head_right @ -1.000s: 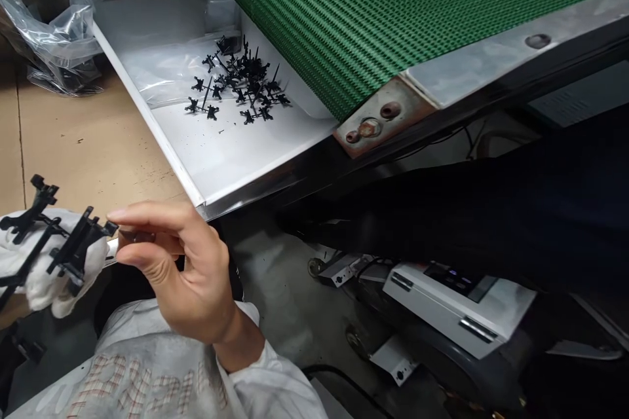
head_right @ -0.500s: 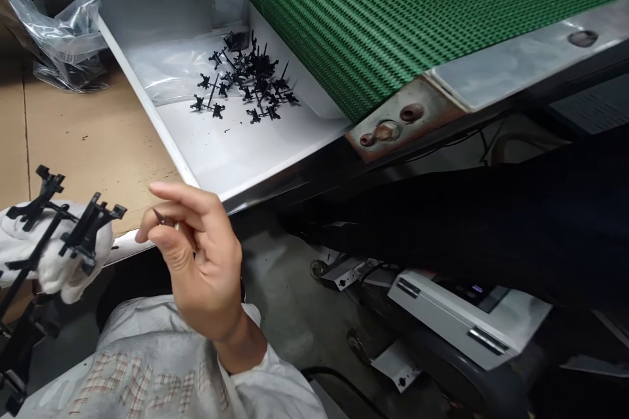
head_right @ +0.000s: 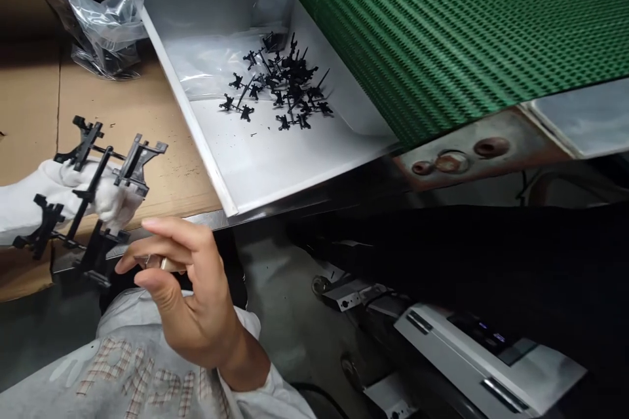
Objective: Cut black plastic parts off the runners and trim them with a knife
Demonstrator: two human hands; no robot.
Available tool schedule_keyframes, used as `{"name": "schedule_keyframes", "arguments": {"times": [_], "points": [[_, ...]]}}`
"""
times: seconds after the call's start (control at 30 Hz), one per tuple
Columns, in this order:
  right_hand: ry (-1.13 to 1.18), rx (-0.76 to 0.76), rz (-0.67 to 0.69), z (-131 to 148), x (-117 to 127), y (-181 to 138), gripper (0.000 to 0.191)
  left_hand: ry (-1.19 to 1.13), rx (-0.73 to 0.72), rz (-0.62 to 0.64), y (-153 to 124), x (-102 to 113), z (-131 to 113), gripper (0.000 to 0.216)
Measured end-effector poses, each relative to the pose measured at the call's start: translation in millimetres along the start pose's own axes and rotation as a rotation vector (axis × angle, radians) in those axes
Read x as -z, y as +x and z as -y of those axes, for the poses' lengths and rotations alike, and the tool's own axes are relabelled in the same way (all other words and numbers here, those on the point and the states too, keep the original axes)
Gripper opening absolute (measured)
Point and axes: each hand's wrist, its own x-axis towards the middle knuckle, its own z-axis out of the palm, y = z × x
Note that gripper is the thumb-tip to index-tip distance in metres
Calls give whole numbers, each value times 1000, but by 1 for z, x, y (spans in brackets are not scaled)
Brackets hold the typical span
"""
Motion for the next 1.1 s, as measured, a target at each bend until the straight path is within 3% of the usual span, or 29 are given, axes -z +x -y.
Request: {"name": "schedule_keyframes", "arguments": {"times": [0.1,0.3,0.57,0.83,1.1], "points": [[36,-31,-9,-1,-2,-1,37,-57,108,76,2,2,-5,47],[65,-71,-19,-3,-3,2,33,-186,162,25,0,0,-2,39],[91,-56,0,-5,-3,3,37,-125,9,28,2,-11,1,50],[169,-77,9,-10,-4,11,25,-127,225,72,3,-9,-11,46],[162,-76,6,-12,0,14,25,-84,11,59,1,-2,-2,42]]}}
